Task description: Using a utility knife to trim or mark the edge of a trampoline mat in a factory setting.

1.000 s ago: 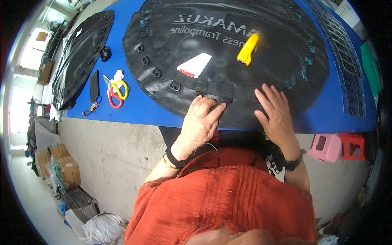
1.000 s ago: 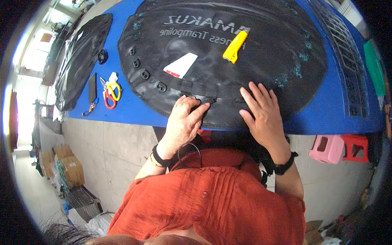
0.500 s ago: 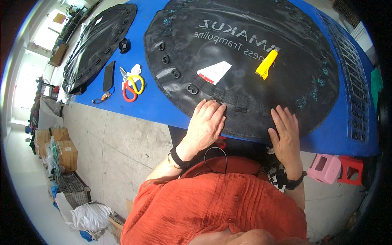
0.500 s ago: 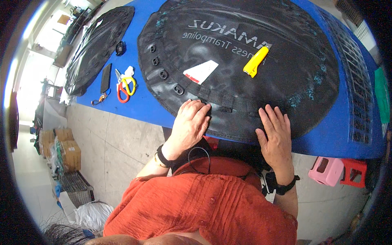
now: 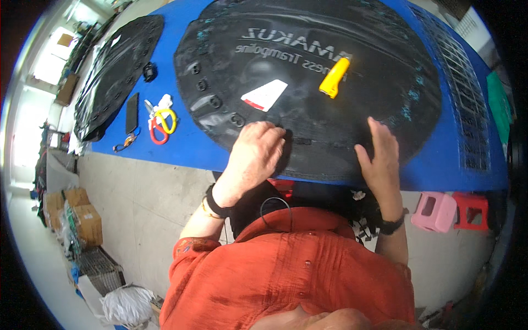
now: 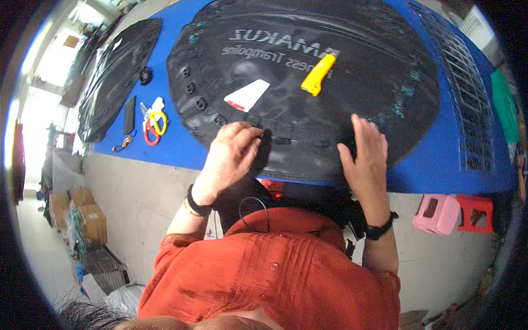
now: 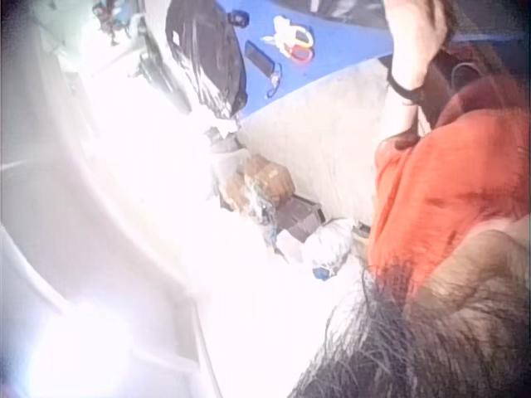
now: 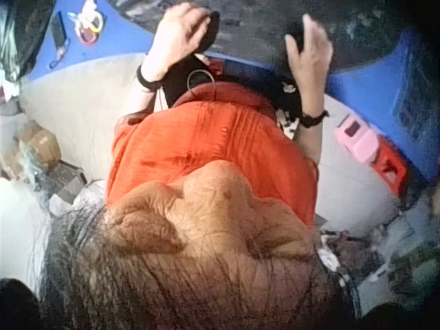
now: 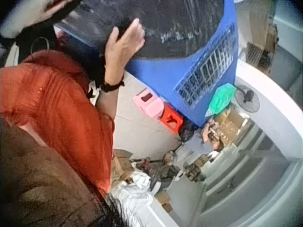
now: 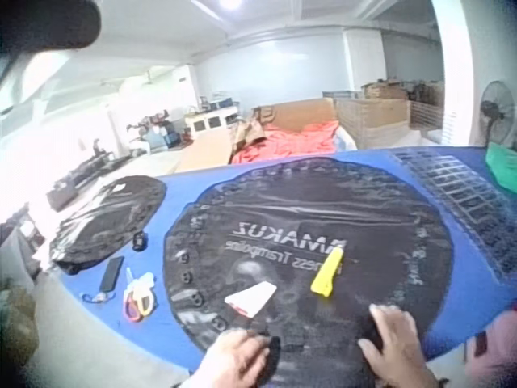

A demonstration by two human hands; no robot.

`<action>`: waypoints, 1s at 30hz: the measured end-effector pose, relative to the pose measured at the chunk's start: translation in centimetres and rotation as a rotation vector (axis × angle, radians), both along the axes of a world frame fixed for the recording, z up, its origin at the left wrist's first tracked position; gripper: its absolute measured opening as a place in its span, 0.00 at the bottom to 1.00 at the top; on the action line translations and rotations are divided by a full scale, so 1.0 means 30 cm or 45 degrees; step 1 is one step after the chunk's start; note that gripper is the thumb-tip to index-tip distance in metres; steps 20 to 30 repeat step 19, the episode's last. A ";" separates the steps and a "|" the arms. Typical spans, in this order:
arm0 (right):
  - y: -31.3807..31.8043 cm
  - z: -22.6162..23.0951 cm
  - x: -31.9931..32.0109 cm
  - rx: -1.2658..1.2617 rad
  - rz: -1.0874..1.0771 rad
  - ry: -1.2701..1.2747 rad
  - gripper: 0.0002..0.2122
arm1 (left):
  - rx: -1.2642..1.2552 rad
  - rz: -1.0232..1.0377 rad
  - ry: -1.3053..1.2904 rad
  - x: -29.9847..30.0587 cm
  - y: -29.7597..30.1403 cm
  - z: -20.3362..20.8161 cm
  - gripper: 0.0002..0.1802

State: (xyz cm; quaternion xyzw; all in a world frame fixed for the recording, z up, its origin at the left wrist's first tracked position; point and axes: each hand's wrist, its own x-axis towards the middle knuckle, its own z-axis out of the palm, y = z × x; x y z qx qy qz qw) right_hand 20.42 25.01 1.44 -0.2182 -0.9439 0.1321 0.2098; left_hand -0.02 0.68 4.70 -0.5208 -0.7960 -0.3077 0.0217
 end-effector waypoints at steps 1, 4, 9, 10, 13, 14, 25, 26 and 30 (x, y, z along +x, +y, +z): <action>0.001 0.000 -0.012 -0.055 0.026 -0.004 0.31 | 0.008 0.008 -0.027 0.010 0.025 0.029 0.11; -0.012 0.014 -0.034 -0.058 0.078 0.095 0.28 | 0.086 -0.172 -0.308 0.023 0.091 0.050 0.10; -0.020 0.025 -0.058 -0.219 0.008 0.187 0.24 | -0.067 -0.366 -0.722 0.050 0.215 0.039 0.11; -0.029 0.033 -0.064 -0.361 -0.016 0.221 0.23 | -0.111 -0.351 -0.813 0.051 0.239 0.039 0.13; -0.039 0.034 -0.085 -0.385 -0.008 0.360 0.23 | -0.231 -0.338 -1.133 0.022 0.313 -0.015 0.16; -0.048 0.052 -0.091 -0.449 -0.039 0.330 0.23 | -0.245 -0.354 -1.154 0.015 0.325 -0.023 0.19; -0.039 0.026 -0.092 -0.429 -0.056 0.214 0.24 | -0.427 -0.351 -1.109 -0.005 0.385 -0.009 0.22; -0.039 0.026 -0.092 -0.429 -0.056 0.214 0.24 | -0.427 -0.351 -1.109 -0.005 0.385 -0.009 0.22; -0.039 0.026 -0.092 -0.429 -0.056 0.214 0.24 | -0.427 -0.351 -1.109 -0.005 0.385 -0.009 0.22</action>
